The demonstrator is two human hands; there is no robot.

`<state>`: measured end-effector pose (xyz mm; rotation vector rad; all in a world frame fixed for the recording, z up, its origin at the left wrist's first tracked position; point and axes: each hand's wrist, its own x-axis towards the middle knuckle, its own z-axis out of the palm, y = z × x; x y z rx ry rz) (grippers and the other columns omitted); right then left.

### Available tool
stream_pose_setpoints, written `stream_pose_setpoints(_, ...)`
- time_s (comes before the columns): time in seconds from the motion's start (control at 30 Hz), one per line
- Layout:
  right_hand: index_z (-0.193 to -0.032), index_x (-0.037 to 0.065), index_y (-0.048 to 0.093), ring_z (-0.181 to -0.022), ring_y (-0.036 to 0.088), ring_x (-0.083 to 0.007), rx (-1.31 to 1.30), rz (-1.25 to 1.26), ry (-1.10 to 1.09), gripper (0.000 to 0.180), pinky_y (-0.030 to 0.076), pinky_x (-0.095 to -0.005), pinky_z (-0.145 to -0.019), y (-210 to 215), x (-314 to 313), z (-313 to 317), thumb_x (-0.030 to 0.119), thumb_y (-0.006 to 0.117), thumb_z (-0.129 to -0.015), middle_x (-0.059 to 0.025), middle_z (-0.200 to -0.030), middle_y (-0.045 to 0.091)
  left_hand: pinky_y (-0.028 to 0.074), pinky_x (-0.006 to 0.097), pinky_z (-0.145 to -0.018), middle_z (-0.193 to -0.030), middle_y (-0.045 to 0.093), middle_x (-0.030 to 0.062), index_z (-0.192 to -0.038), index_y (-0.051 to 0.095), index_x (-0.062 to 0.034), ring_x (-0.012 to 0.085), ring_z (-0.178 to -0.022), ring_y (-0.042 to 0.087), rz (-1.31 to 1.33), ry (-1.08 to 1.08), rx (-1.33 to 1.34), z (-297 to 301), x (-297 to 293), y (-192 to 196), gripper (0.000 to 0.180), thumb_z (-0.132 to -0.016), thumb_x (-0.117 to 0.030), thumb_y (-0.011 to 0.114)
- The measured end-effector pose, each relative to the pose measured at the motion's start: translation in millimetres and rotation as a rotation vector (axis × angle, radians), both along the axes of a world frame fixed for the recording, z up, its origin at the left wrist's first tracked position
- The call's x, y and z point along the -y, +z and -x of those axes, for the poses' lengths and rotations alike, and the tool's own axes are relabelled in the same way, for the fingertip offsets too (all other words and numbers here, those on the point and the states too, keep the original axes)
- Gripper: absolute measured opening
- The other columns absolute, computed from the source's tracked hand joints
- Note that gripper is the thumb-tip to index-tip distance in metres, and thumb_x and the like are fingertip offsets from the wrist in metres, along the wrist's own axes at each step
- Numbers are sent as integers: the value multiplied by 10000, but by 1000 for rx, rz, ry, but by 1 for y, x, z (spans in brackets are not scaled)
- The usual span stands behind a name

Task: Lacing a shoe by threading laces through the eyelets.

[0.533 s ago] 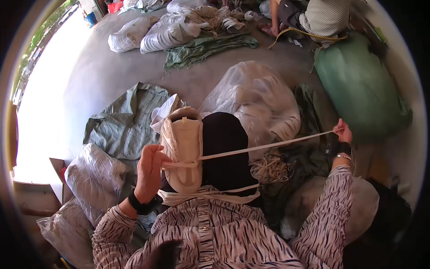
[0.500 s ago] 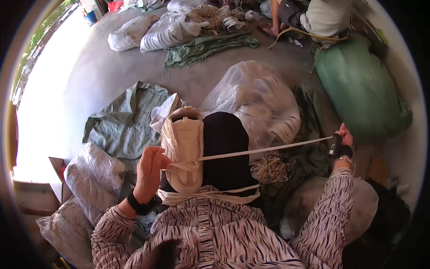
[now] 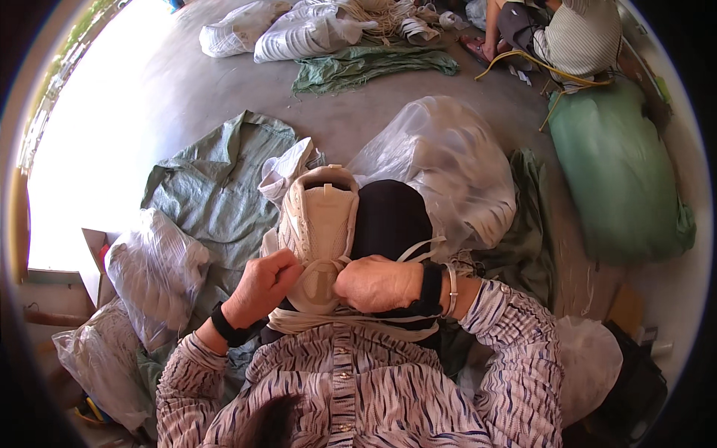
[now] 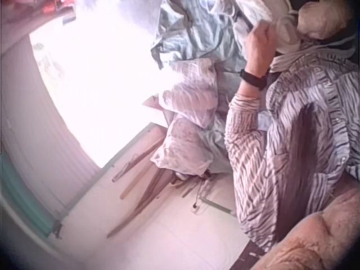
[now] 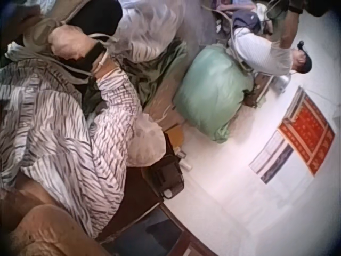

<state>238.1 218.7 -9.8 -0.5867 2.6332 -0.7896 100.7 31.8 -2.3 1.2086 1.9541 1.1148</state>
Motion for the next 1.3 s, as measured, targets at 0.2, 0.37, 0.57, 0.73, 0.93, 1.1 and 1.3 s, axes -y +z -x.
stream_pose_setpoints(0.2, -966, -10, 594, -450, 402, -12, 100, 701, -869, 135, 315, -189, -403, 37, -7, 46, 82, 557, -875, 63, -594, 477, 454, 410, -542, -640, 577, 163, -749, 549, -38, 366, -624, 590, 105, 63, -128, -4, -5, 0, 116, -810, -137, 554)
stream_pose_setpoints(0.37, -1006, -20, 594, -420, 417, -26, 450, 902, -891, 191, 335, -182, -369, 33, 7, 51, 125, 534, -897, 35, -576, 500, 456, 422, -549, -652, 585, 162, -748, 553, -43, 354, -625, 593, 123, 124, -107, -9, -3, -7, 117, -798, -150, 550)
stream_pose_setpoints(0.57, -1002, -28, 588, -389, 519, -98, 659, 916, -865, 234, 417, -200, -359, 34, 12, 31, 157, 458, -940, -42, -547, 559, 472, 418, -570, -699, 607, 129, -742, 563, -64, 307, -657, 618, 141, 86, -399, -22, -10, 2, 118, -781, -173, 544)
stream_pose_setpoints(0.73, -1055, -37, 580, -410, 543, -109, 745, 1003, -899, 252, 426, -207, -373, 30, 14, 27, 146, 447, -945, -46, -564, 573, 453, 427, -540, -664, 596, 136, -754, 553, -49, 324, -638, 607, 51, 56, -321, -15, -10, -7, 138, -803, -177, 532)
stream_pose_setpoints(0.93, -988, -23, 615, -425, 544, -97, 604, 822, -875, 252, 424, -195, -395, 32, 7, 38, 174, 463, -942, -35, -581, 582, 464, 395, -570, -683, 624, 142, -764, 617, -67, 323, -635, 609, 141, 127, 6, 1, 0, -3, 236, -825, -290, 571)
stream_pose_setpoints(1.1, -922, -15, 620, -435, 518, -89, 413, 633, -765, 227, 438, -233, -406, 47, 28, 40, 140, 455, -935, -15, -572, 550, 448, 371, -674, -686, 622, 62, -750, 600, -91, 256, -712, 607, 161, 23, -389, 0, -4, 1, 174, -803, -256, 580)
stream_pose_setpoints(1.3, -1002, 37, 606, -500, 568, -140, 365, 479, -748, 198, 471, -288, -473, 48, 35, 33, 151, 459, -933, -61, -639, 586, 464, 377, -590, -722, 611, 83, -1002, 502, -107, 279, -664, 627, 66, -267, -682, 14, -20, 20, 357, -781, -356, 629)
